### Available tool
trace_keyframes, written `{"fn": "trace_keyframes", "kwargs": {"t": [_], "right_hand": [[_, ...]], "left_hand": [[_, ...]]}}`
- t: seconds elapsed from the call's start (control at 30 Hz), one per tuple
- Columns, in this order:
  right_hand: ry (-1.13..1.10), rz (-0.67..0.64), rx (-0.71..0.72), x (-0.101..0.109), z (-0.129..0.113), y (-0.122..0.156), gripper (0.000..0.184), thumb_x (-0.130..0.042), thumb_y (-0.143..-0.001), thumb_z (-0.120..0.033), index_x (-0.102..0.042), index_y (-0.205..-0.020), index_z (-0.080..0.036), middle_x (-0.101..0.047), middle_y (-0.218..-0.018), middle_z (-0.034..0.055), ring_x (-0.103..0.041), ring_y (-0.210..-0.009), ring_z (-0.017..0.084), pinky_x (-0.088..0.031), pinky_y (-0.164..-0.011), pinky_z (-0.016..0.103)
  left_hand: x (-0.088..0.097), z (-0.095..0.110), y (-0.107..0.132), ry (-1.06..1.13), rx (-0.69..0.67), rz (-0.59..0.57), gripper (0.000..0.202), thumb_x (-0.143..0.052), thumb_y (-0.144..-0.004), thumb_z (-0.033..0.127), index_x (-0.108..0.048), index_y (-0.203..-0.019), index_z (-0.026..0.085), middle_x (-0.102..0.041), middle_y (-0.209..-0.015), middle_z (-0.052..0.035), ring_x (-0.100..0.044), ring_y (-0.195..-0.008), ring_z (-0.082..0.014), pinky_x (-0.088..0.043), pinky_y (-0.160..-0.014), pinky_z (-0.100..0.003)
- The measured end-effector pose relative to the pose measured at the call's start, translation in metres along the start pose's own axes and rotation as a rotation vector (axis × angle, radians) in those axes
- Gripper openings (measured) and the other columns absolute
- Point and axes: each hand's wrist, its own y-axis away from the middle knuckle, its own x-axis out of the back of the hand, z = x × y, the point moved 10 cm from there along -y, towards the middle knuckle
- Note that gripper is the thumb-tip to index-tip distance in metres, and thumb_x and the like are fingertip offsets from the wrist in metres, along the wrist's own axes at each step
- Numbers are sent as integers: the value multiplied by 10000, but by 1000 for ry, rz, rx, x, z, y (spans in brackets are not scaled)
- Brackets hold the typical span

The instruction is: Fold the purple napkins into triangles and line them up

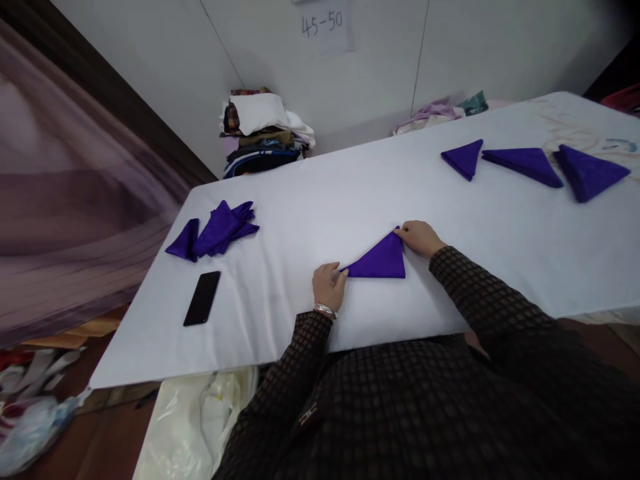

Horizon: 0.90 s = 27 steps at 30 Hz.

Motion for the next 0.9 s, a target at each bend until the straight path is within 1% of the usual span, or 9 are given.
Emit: {"fn": "trace_keyframes", "kwargs": {"t": [0.1, 0.17, 0.27, 0.33, 0.43, 0.53, 0.67, 0.8, 0.9], "right_hand": [[-28, 13, -3, 5, -2, 3, 373, -468, -918, -412, -693, -768, -155, -696, -811, 123, -615, -796, 231, -394, -667, 308], [-82, 2, -19, 7, -1, 7, 387, -468, -915, -432, -676, -732, -162, -677, -714, 99, -608, -718, 211, -396, -642, 301], [-231, -43, -40, 6, 2, 11, 386, -491, -900, -463, -649, -706, -170, -642, -605, 50, -571, -558, 162, -398, -582, 284], [-347, -65, -50, 3, 4, 13, 367, -520, -884, -469, -634, -708, -169, -644, -604, 36, -544, -491, 132, -399, -538, 269], [-498, -76, -71, -2, 9, 15, 323, -561, -869, -442, -611, -708, -167, -645, -619, 34, -527, -465, 113, -403, -491, 249], [-587, -95, -93, -6, 10, 15, 297, -580, -864, -413, -589, -690, -172, -629, -602, 28, -514, -454, 107, -402, -465, 239], [-631, -138, -90, -11, 7, 15, 292, -593, -856, -395, -571, -658, -181, -612, -579, 18, -494, -436, 100, -390, -446, 235], [-646, -155, -77, -12, 3, 14, 252, -576, -855, -275, -554, -620, -185, -586, -537, -1, -480, -420, 97, -381, -441, 232], [-656, -158, -93, -14, 2, 14, 235, -570, -850, -244, -559, -624, -181, -594, -536, -2, -477, -412, 90, -381, -434, 220]], "left_hand": [[1, 2, 2, -84, 27, -23, 215, -726, -762, 325, -682, -939, 212, -664, -1015, -72, -576, -1011, -257, -446, -905, -422], [0, 3, 2, -107, 46, -47, 189, -742, -744, 315, -690, -902, 226, -661, -1002, -64, -575, -1004, -260, -445, -895, -426], [0, 4, 2, -95, 50, -56, 142, -736, -746, 290, -690, -871, 239, -661, -975, -46, -580, -985, -247, -445, -894, -421], [0, 5, 2, -73, 40, -53, 139, -733, -745, 276, -688, -872, 243, -661, -975, -38, -582, -986, -238, -446, -902, -413], [-1, 7, 2, -43, 5, -59, 156, -740, -732, 250, -683, -876, 235, -661, -1009, -36, -581, -1018, -230, -441, -925, -410], [-4, 9, 2, -23, -21, -83, 131, -745, -718, 211, -669, -824, 219, -662, -1036, -39, -584, -1041, -228, -434, -948, -422], [-8, 11, 2, -14, -40, -128, 110, -734, -720, 176, -636, -745, 218, -666, -1080, -37, -573, -1106, -232, -423, -979, -440], [-14, 14, 3, -46, -69, -209, 91, -713, -748, 196, -629, -744, 230, -650, -1189, -37, -473, -1271, -271, -371, -1042, -494], [-18, 15, 5, -66, -91, -269, 64, -697, -773, 214, -639, -755, 235, -633, -1244, -37, -423, -1322, -288, -334, -1071, -523]]}}
